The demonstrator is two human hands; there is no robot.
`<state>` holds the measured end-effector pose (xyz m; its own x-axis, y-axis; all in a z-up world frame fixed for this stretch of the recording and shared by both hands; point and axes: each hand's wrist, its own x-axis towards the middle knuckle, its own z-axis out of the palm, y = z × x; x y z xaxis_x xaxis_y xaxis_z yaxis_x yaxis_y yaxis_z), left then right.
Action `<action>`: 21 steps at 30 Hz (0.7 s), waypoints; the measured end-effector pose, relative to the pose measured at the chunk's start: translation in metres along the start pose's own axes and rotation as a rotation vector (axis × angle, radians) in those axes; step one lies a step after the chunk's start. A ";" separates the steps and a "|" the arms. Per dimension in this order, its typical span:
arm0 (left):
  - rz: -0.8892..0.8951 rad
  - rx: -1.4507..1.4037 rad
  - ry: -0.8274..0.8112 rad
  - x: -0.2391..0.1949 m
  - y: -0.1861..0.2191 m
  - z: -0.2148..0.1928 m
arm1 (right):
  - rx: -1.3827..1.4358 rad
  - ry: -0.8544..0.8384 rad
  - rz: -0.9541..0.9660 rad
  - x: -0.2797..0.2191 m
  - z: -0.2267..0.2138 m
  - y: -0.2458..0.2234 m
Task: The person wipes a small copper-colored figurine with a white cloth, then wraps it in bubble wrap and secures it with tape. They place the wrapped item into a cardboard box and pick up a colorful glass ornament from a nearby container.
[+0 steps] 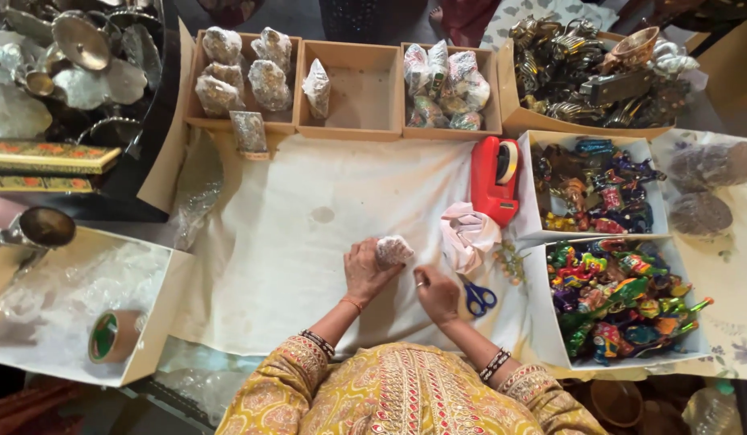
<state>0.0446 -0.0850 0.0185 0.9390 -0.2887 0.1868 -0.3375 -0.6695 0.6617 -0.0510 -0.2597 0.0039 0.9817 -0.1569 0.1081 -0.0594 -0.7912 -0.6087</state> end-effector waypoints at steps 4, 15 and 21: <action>-0.004 -0.029 -0.003 0.002 -0.001 -0.005 | -0.182 0.231 0.078 0.030 -0.009 -0.009; -0.069 -0.319 0.130 0.034 -0.036 -0.020 | -0.362 0.241 -0.062 0.039 0.002 -0.002; -0.126 -0.121 0.323 0.138 -0.079 -0.062 | -0.362 0.230 -0.064 0.039 0.002 0.000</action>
<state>0.2043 -0.0299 0.0370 0.9514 0.0350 0.3058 -0.2261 -0.5948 0.7715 -0.0120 -0.2644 0.0067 0.9222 -0.1956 0.3336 -0.0992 -0.9534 -0.2848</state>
